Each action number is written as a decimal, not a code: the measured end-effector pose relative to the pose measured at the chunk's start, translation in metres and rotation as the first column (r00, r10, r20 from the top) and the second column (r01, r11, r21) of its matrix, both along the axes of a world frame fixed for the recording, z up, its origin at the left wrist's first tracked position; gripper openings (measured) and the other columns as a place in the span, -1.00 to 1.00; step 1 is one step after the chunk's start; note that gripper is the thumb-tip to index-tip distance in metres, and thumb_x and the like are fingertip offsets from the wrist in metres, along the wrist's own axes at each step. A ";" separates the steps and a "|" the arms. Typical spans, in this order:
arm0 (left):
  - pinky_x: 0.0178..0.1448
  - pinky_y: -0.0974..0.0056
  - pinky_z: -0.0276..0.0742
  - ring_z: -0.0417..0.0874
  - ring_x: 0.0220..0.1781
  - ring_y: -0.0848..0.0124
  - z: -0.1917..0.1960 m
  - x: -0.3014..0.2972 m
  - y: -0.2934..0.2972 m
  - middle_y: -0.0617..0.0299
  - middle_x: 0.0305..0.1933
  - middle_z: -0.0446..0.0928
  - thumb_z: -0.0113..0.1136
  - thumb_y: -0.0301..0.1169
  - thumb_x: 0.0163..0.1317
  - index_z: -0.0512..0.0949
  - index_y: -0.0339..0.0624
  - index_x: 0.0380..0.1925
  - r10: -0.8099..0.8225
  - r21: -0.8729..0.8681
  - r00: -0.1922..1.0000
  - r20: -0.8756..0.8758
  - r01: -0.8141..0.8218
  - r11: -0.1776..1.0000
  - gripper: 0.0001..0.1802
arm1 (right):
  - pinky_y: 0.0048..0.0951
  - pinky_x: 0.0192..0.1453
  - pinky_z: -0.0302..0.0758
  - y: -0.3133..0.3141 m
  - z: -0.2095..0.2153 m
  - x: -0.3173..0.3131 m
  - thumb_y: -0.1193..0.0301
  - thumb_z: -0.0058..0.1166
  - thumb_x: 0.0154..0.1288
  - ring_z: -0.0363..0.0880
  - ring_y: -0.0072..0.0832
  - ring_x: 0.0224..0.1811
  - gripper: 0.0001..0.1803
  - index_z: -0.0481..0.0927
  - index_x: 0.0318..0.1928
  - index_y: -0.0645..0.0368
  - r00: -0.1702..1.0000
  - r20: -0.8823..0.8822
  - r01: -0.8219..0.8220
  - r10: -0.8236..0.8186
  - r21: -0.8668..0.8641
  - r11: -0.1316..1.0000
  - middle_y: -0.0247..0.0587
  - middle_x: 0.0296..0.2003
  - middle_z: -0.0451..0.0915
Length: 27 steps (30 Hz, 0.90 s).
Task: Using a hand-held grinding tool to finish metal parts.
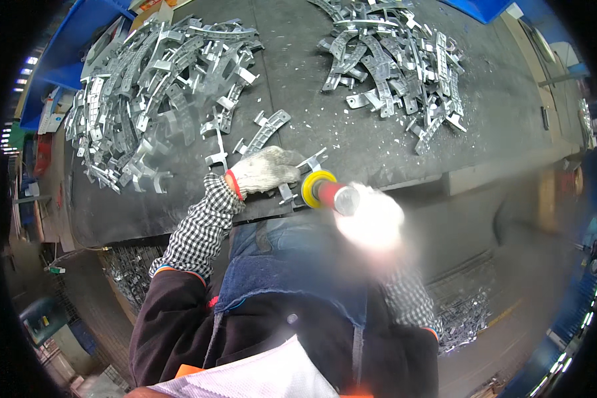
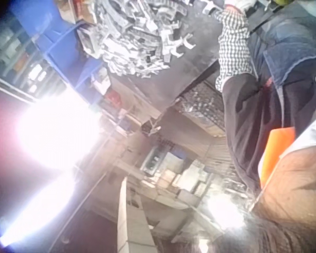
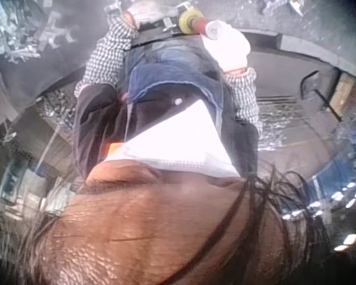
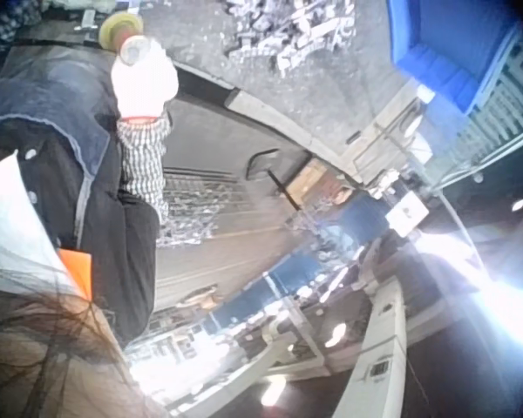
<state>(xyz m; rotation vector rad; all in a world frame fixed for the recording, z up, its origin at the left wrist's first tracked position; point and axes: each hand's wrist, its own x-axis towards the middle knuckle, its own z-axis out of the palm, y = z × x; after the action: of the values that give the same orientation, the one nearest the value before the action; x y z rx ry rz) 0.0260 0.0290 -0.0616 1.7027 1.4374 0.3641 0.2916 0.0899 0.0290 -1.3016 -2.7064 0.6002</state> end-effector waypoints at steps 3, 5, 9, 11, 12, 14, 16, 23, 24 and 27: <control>-0.07 0.15 0.64 0.66 -0.12 0.10 0.032 0.003 0.004 0.02 0.03 0.60 0.14 -0.41 0.27 0.66 -0.19 -0.15 -0.174 0.445 0.945 -0.276 0.286 0.848 -0.79 | -0.18 -0.15 0.67 -0.007 -0.011 0.024 0.11 0.46 0.05 0.75 -0.15 -0.28 -0.60 0.73 -0.12 -0.04 0.997 0.078 -0.006 0.006 -0.001 1.000 -0.18 -0.33 0.74; -0.43 0.25 0.62 0.68 -0.48 0.29 0.054 0.015 0.014 0.09 -0.20 0.64 0.11 -0.28 0.34 0.64 -0.25 0.04 0.385 -0.457 0.910 0.153 -0.280 0.844 -0.63 | -0.18 -0.14 0.67 -0.006 -0.008 0.027 0.11 0.47 0.04 0.75 -0.15 -0.28 -0.60 0.73 -0.11 -0.06 0.996 0.089 -0.006 0.006 0.001 1.000 -0.19 -0.33 0.75; -0.46 0.31 0.62 0.68 -0.47 0.34 0.038 0.002 0.007 0.11 -0.16 0.62 0.12 -0.26 0.34 0.63 -0.29 -0.01 0.181 -0.237 0.958 0.224 -0.127 0.963 -0.63 | -0.18 -0.13 0.68 -0.002 0.014 0.006 0.15 0.49 0.02 0.75 -0.13 -0.27 -0.58 0.73 -0.11 -0.02 0.999 0.000 0.037 -0.037 -0.015 0.999 -0.17 -0.33 0.75; -0.45 0.31 0.63 0.69 -0.46 0.34 0.003 -0.005 0.002 0.10 -0.16 0.61 0.11 -0.25 0.36 0.63 -0.30 -0.02 -0.015 0.149 0.992 0.122 -0.004 0.989 -0.63 | -0.17 -0.12 0.68 0.004 0.007 -0.003 0.18 0.49 0.03 0.75 -0.13 -0.26 -0.60 0.73 -0.13 0.04 0.997 -0.054 0.064 -0.063 0.017 0.998 -0.15 -0.34 0.75; -0.44 0.31 0.65 0.69 -0.46 0.33 -0.009 -0.009 -0.004 0.09 -0.16 0.60 0.09 -0.24 0.37 0.62 -0.31 -0.03 -0.146 0.491 0.988 -0.046 0.150 0.858 -0.63 | -0.17 -0.12 0.68 0.003 0.004 -0.004 0.18 0.49 0.03 0.75 -0.13 -0.26 -0.60 0.73 -0.13 0.04 0.997 -0.055 0.055 -0.054 0.015 0.998 -0.15 -0.34 0.75; -0.43 0.29 0.66 0.70 -0.46 0.32 0.045 0.006 0.013 0.08 -0.12 0.59 0.07 -0.23 0.40 0.62 -0.31 -0.04 0.051 0.052 0.993 0.105 -0.057 0.997 -0.63 | -0.18 -0.12 0.67 0.005 0.001 0.007 0.17 0.49 0.04 0.75 -0.14 -0.26 -0.62 0.73 -0.14 0.01 0.997 -0.053 0.059 -0.059 -0.009 0.998 -0.16 -0.34 0.75; -0.42 0.28 0.67 0.71 -0.46 0.30 0.066 0.014 0.015 0.08 -0.09 0.58 0.04 -0.23 0.42 0.63 -0.31 -0.05 0.305 -0.418 0.944 0.129 -0.227 0.880 -0.63 | -0.19 -0.13 0.67 0.000 0.000 0.016 0.17 0.49 0.04 0.75 -0.14 -0.27 -0.62 0.73 -0.14 0.00 0.999 -0.007 0.052 -0.053 -0.026 0.998 -0.16 -0.35 0.75; -0.39 0.15 0.62 0.68 -0.54 0.29 0.060 0.026 0.017 0.04 -0.24 0.60 0.00 -0.20 0.50 0.59 -0.30 -0.11 0.457 -0.443 0.869 0.191 -0.340 0.830 -0.64 | -0.22 -0.20 0.65 -0.004 0.020 0.011 0.18 0.49 0.01 0.72 -0.16 -0.35 -0.67 0.71 -0.23 -0.01 0.995 -0.058 -0.079 0.077 -0.035 0.996 -0.20 -0.39 0.71; -0.37 0.13 0.62 0.67 -0.56 0.27 0.061 0.028 0.017 0.04 -0.22 0.59 -0.02 -0.24 0.52 0.59 -0.30 -0.12 0.504 -0.475 0.837 0.215 -0.361 0.802 -0.67 | -0.22 -0.21 0.64 -0.004 0.022 0.004 0.19 0.49 0.00 0.72 -0.16 -0.36 -0.67 0.70 -0.25 0.00 0.994 -0.061 -0.100 0.096 -0.058 0.993 -0.21 -0.41 0.70; -0.50 0.31 0.53 0.59 -0.64 0.42 -0.038 0.004 0.003 0.10 -0.36 0.57 0.07 -0.06 0.51 0.63 -0.29 -0.10 0.088 0.787 0.971 -0.224 0.127 0.604 -0.55 | -0.22 -0.23 0.64 -0.012 0.021 -0.023 0.18 0.48 0.00 0.71 -0.16 -0.37 -0.66 0.68 -0.24 0.02 0.978 -0.081 -0.193 0.191 -0.022 0.981 -0.20 -0.41 0.69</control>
<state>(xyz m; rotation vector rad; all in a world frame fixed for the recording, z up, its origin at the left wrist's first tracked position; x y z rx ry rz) 0.0301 0.0322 -0.0999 2.5596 1.5307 0.9324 0.2690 0.0777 0.0504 -1.0058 -2.7879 0.6965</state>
